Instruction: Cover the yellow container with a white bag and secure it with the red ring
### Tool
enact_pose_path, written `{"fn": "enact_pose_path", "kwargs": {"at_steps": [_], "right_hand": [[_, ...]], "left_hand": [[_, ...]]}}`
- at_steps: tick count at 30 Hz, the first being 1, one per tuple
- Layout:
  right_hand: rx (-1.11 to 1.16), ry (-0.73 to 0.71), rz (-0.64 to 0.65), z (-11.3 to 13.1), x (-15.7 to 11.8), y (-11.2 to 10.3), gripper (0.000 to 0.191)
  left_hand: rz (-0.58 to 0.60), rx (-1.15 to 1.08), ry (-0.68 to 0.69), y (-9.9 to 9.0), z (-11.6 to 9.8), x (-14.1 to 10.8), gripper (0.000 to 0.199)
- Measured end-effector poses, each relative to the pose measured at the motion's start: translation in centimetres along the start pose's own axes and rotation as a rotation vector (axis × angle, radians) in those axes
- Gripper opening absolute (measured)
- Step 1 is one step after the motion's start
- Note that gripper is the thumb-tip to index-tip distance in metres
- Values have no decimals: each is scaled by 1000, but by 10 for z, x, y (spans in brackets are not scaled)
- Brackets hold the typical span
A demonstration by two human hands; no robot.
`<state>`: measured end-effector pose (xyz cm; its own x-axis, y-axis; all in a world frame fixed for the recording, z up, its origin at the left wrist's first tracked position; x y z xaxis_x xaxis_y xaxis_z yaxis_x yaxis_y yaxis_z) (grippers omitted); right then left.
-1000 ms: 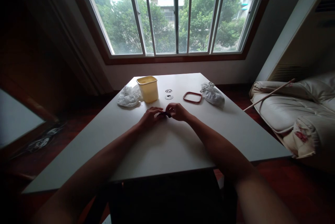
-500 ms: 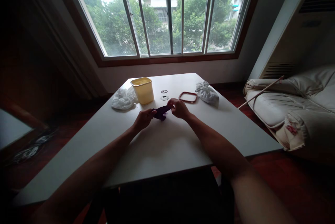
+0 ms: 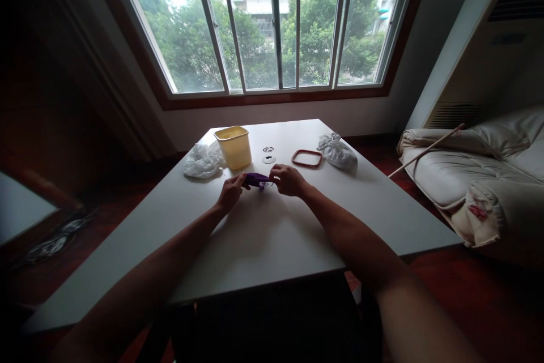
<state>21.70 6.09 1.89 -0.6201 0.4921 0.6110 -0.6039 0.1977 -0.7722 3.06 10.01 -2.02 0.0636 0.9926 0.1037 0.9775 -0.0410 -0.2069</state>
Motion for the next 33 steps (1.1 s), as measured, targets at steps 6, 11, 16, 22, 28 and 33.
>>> {"fn": "enact_pose_path", "kwargs": {"at_steps": [6, 11, 16, 22, 28, 33], "right_hand": [[110, 99, -74, -10, -3, 3, 17], [398, 312, -438, -30, -7, -13, 6], [453, 437, -516, -26, -6, -17, 16], [485, 426, -465, -8, 3, -10, 22], [377, 419, -514, -12, -1, -22, 21], [399, 491, -529, -22, -7, -25, 21]], "left_hand": [[-10, 67, 10, -1, 3, 2, 48], [65, 283, -12, 5, 9, 0, 56], [59, 444, 256, 17, -16, -18, 50], [170, 445, 342, 44, -31, -39, 33], [162, 201, 174, 33, -26, -29, 28], [267, 24, -10, 36, -12, -21, 47]]}}
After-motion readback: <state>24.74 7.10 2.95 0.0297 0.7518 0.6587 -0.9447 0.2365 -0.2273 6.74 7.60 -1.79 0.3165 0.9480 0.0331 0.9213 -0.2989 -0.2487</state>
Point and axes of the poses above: each hand's wrist, its own x-axis towards the middle knuckle, its own y-axis out of the palm, z = x × y, the point moved 8 cm from there along x, towards the middle knuckle, and after that the axes turned 13 degrees about -y, right-handed, at the moved point
